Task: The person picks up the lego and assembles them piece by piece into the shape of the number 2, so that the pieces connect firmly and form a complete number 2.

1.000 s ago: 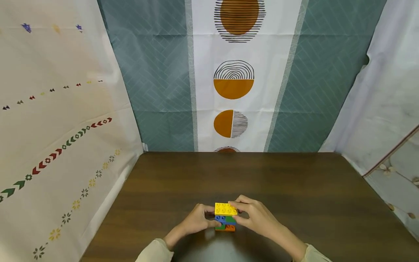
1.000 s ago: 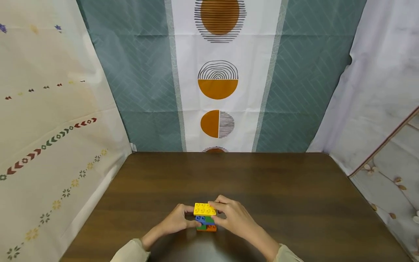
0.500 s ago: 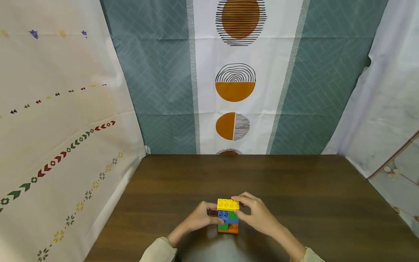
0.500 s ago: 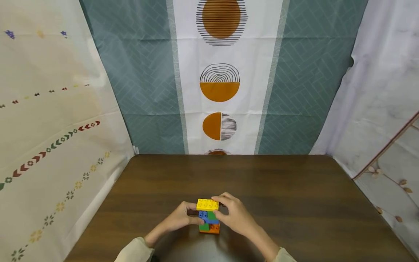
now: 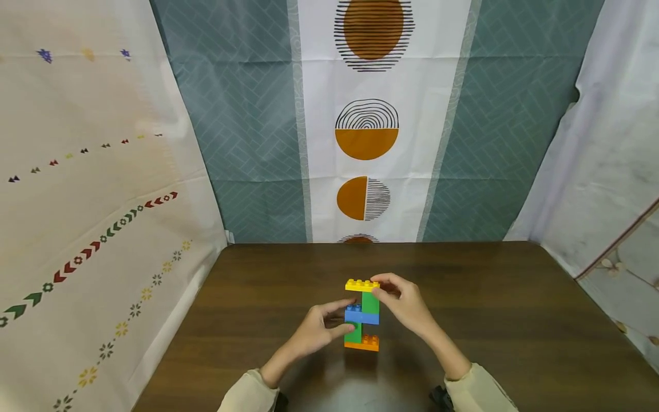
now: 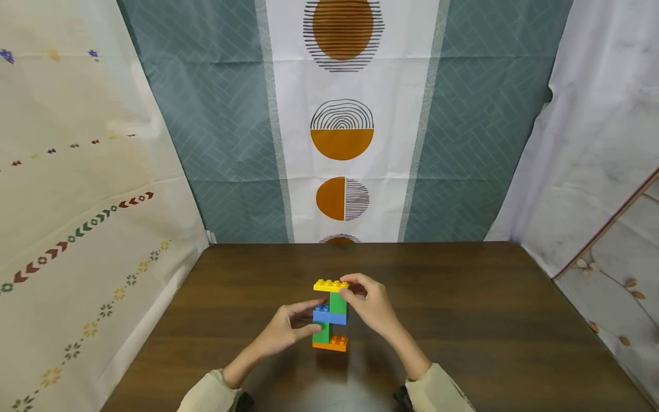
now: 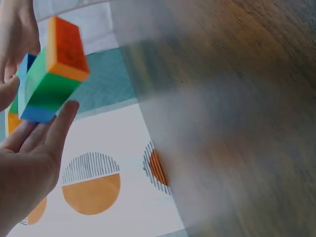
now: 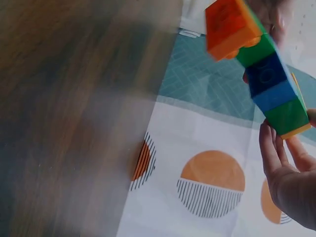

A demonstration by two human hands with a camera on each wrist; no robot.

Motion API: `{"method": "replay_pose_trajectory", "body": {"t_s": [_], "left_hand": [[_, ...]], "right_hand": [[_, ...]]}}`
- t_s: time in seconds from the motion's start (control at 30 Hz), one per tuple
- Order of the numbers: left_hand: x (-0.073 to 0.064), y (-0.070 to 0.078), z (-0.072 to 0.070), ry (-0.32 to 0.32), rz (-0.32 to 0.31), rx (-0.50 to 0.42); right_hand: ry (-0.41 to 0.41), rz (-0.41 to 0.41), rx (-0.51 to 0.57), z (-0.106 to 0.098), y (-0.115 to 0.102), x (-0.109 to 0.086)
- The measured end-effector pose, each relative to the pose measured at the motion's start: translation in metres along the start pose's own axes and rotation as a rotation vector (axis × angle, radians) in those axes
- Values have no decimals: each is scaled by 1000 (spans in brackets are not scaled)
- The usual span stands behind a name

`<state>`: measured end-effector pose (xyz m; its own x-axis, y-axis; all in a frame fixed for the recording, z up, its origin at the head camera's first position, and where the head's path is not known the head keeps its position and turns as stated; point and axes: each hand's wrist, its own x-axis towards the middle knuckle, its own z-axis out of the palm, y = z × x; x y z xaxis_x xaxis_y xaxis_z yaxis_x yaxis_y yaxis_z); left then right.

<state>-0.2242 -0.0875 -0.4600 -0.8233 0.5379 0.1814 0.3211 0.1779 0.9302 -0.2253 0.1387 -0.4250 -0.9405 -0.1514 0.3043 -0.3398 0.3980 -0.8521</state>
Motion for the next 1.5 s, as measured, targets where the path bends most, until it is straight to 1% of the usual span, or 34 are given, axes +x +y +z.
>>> {"method": "replay_pose_trajectory", "body": {"t_s": [0.17,0.33,0.4,0.57,0.67,0.77,0.87,0.93,1.03,1.1,1.3,1.37,1.5], "left_hand": [[-4,3,3,3,27,105],[-5,5,4,-15,74,157],[-4,5,4,-20,87,182],[0,5,4,-29,102,272],[1,5,4,-20,117,286],[2,3,4,-7,140,268],[3,2,3,1,146,228],[3,1,1,1,132,200],[4,1,-2,-5,103,170],[5,2,-3,-9,79,153],[7,3,-9,-29,54,148],[8,3,-11,-37,47,152],[7,3,-14,-58,35,157]], "right_hand": [[13,71,20,-1,3,8],[14,128,107,-1,5,15],[17,155,134,-1,6,17],[46,245,157,0,8,23],[50,275,159,-1,9,24],[10,253,160,-2,11,22],[-72,197,146,-5,13,19],[-131,162,131,-6,15,17],[-201,134,105,-10,18,16],[-253,115,117,-12,19,16],[-437,57,202,-20,24,17],[-456,38,192,-21,27,17],[-406,-1,123,-20,30,18]]}}
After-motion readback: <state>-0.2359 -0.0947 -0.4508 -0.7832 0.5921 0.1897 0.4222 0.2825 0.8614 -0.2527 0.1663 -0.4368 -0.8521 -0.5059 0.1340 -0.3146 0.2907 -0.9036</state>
